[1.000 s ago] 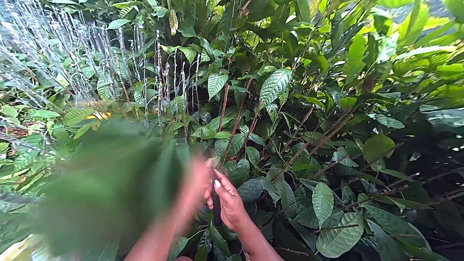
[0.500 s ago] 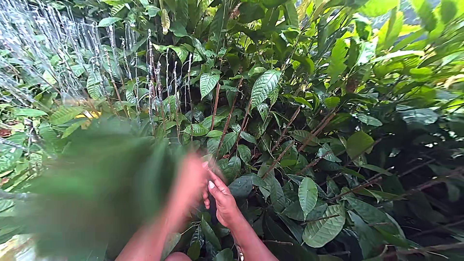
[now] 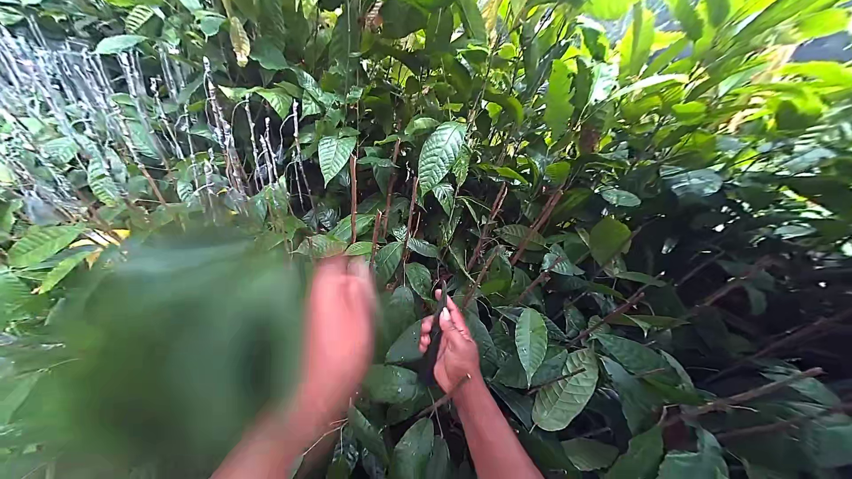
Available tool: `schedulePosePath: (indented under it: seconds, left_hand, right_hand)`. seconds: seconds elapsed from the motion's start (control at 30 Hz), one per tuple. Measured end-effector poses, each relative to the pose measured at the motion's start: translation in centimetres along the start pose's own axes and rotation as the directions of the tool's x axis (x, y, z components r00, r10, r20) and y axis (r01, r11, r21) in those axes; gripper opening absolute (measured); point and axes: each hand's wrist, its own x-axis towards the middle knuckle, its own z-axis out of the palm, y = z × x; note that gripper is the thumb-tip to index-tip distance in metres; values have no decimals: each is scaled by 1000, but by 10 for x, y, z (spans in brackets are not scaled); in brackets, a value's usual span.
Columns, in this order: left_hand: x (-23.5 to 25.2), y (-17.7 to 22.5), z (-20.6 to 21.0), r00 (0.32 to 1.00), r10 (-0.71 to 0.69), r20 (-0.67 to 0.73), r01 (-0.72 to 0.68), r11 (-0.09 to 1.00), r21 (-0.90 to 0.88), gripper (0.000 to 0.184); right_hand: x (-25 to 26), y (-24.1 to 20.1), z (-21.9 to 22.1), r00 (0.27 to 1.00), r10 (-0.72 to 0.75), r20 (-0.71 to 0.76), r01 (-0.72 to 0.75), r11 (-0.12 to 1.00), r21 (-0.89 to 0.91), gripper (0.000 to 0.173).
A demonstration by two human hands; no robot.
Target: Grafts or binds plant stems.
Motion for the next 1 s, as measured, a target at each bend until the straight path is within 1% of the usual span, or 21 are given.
schedulePosePath:
  seconds: [0.03,0.07,0.1,0.13,0.17,0.2,0.27,0.37,0.57,0.7,1.0]
  left_hand:
    - [6,-5,19,982,-102,158,113,992,-59,38]
    - [14,-22,40,927,-206,315,250,962,-106,44]
    - [20,-44,60,853,-283,438,378,914,-146,49]
    - [23,-66,77,796,-331,507,476,860,-185,52]
    - [26,-86,88,768,-353,534,532,817,-224,52]
    - [27,-98,94,762,-361,538,557,789,-260,52]
    - [29,-108,99,772,-367,519,571,759,-313,52]
    - [26,-108,102,774,-384,503,588,731,-347,49]
    - [26,-112,105,781,-391,487,599,689,-408,41]
    - [26,-112,104,788,-368,494,590,682,-433,38]
    - [25,-116,103,790,-344,508,582,683,-442,40]
  right_hand:
    - [3,4,-10,999,44,-13,-44,998,-40,47]
    - [5,10,-19,996,84,-14,-85,992,-97,47]
    - [4,18,-27,993,115,-10,-115,982,-150,48]
    - [3,25,-33,990,142,1,-139,973,-186,49]
    - [3,32,-35,986,164,12,-159,968,-195,49]
    - [3,37,-36,982,187,23,-179,966,-186,49]
    - [1,46,-36,976,211,54,-201,969,-145,47]
    - [-3,54,-38,976,201,80,-189,973,-136,46]
    - [-2,54,-35,974,162,159,-142,981,-132,48]
    - [-2,51,-35,969,152,196,-131,985,-115,49]
    - [-4,49,-38,965,162,205,-140,983,-115,48]
